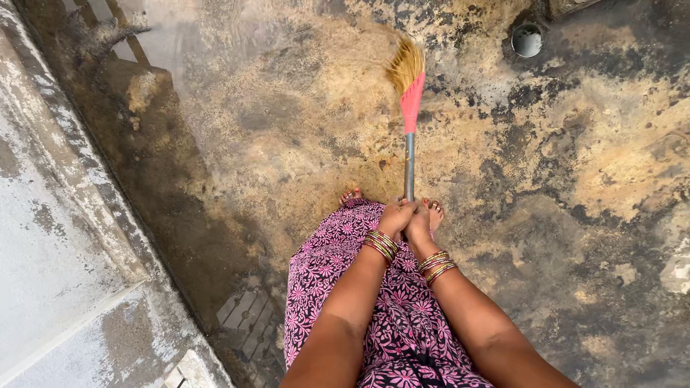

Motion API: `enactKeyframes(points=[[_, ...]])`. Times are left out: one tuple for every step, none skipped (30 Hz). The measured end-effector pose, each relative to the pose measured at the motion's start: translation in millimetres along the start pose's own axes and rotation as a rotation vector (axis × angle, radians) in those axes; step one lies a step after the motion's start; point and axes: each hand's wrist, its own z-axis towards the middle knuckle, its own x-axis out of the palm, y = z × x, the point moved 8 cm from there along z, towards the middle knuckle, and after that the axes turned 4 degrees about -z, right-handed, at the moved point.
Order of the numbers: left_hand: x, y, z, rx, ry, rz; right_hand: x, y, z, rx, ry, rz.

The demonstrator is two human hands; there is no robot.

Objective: The person sweeps water and debris across a concrete surface toward a drain using a broom.

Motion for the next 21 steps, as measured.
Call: enactKeyframes(points=[[11,3,-4,-0.008,0.006,0.003,-9,12,-9,0.012,-0.033,-0.066],[18,3,-6,0.009,-0.024,-0.072,-17,25,-19,0.04,-0.068,-0.196],[23,3,-7,0.026,-0.054,-0.147,-24,38,-31,0.055,-0.097,-0.331],[29,3,-6,0.021,-0.051,-0.145,-29,49,-42,0.061,-0.113,-0.466],[36,5,-5,-0.002,-0.002,-0.266,-34,58,-47,0.063,-0.122,-0.579],[44,8,-4,-0.027,0.045,-0.388,-37,61,-51,0.03,-0.083,-0.638],[47,11,-4,-0.033,0.047,-0.388,-41,61,-51,-0.022,-0.041,-0.729],[49,10,-3,0.006,0.037,-0.41,-48,56,-44,-0.018,-0.042,-0.729],[50,9,-3,0.045,0.027,-0.431,-39,80,-43,-0.488,-0.075,-0.97],[52,10,-3,0.046,0.025,-0.433,-25,93,-56,-0.975,-0.089,-1.183],[48,6,-3,0.114,-0.016,-0.492,-30,88,-47,-0.976,-0.086,-1.183],[43,3,-5,0.181,-0.058,-0.553,-35,63,-15,-0.589,0.072,-1.139],[42,2,-4,0.18,-0.061,-0.555,-37,35,5,-0.206,0.228,-1.065],[36,3,-4,0.189,-0.117,-0.61,-37,33,12,-0.201,0.229,-1.068],[33,6,-3,0.197,-0.174,-0.665,-37,32,19,-0.194,0.235,-1.084],[36,10,1,0.196,-0.177,-0.668,-37,30,25,-0.194,0.259,-1.091],[35,16,6,0.188,-0.22,-0.667,-39,31,29,-0.238,0.258,-1.082],[32,25,12,0.18,-0.264,-0.664,-42,34,27,-0.337,0.229,-1.054],[35,33,21,0.178,-0.267,-0.666,-46,40,24,-0.452,0.201,-1.035],[46,47,32,0.086,-0.209,-0.614,-57,40,22,-0.4,0.185,-0.959],[57,62,42,-0.007,-0.149,-0.562,-68,32,19,-0.23,0.188,-0.837]])
